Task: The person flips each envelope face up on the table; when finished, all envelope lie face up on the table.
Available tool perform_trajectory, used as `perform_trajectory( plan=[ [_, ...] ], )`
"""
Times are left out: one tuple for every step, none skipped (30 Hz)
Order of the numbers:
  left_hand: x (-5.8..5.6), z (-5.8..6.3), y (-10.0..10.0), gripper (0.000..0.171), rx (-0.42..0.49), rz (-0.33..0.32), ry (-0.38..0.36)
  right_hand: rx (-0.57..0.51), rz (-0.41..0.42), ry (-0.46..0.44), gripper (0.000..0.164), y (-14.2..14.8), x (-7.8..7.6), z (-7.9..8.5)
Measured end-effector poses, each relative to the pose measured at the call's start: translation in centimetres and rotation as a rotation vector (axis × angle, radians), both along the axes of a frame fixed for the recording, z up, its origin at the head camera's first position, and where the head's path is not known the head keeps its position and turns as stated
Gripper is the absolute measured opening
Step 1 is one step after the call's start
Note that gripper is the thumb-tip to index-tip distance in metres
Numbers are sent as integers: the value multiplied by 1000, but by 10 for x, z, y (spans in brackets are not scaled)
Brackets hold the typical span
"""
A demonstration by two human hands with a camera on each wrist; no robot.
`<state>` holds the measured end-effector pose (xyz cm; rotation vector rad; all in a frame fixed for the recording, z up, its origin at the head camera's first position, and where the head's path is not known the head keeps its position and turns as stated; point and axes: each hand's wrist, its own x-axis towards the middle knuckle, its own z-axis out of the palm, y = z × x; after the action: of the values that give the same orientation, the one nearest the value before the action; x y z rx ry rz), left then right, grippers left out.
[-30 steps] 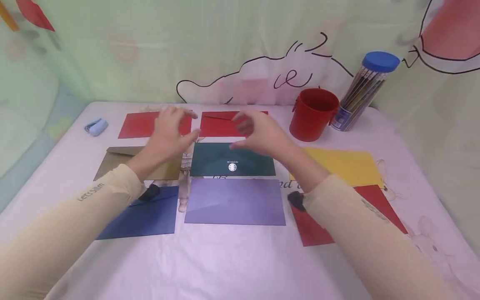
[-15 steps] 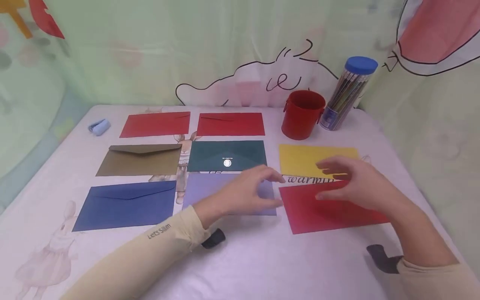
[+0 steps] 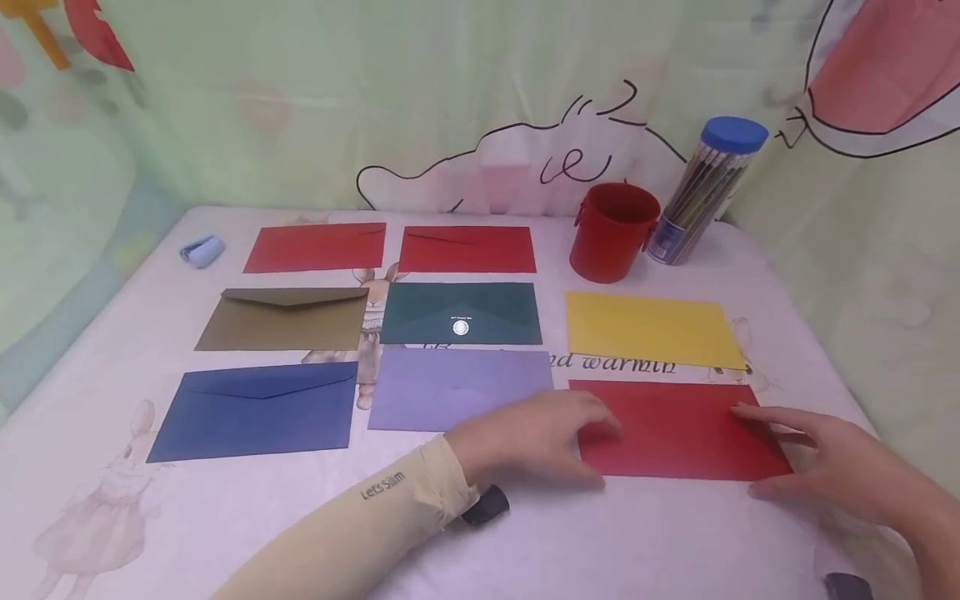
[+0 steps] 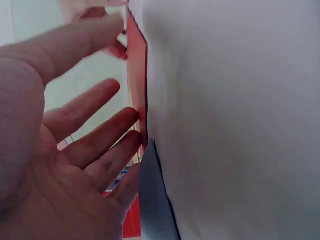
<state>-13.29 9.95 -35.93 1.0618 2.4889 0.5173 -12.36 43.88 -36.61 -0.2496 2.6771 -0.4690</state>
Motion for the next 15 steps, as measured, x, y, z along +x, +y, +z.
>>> perform_trajectory(
  plan=[
    [0, 0, -1, 57, 0, -6, -2, -6, 3, 8, 102, 2, 2, 0],
    [0, 0, -2, 58, 0, -11, 1, -11, 14, 21, 100, 4, 3, -1],
    [0, 0, -2, 59, 0, -11, 3, -2, 23, 34, 99, 6, 3, -1],
    [0, 1, -3, 60, 0, -12, 10, -1, 28, 29, 100, 8, 4, -2],
    [0, 1, -3, 61, -3, -11, 16, -2, 28, 18, 102, 9, 4, -2],
    [0, 1, -3, 62, -12, -12, 24, -6, 26, 8, 104, 11, 4, -3],
    [0, 1, -3, 63, -25, -13, 32, -1, 26, 2, 105, 13, 4, -3],
    [0, 2, -3, 63, -38, -13, 41, 4, 23, -5, 106, 14, 3, -4],
    [0, 2, -3, 64, -51, -12, 49, 15, 20, -6, 106, 15, 2, -4],
    [1, 1, -2, 64, -65, -11, 54, 18, 20, -3, 105, 16, 2, -4],
    [1, 1, -2, 64, -78, -13, 62, 26, 20, 10, 104, 17, 2, -4],
    [1, 1, -2, 64, -88, -12, 66, 36, 22, 27, 102, 18, 1, -4],
    [1, 1, -2, 63, -90, -9, 69, 44, 22, 43, 100, 18, 2, -4],
    [1, 2, -2, 62, -89, -6, 75, 43, 27, 72, 98, 19, 2, -5],
    [1, 2, -2, 61, -83, -1, 77, 45, 36, 98, 95, 20, 3, -5]
  ],
)
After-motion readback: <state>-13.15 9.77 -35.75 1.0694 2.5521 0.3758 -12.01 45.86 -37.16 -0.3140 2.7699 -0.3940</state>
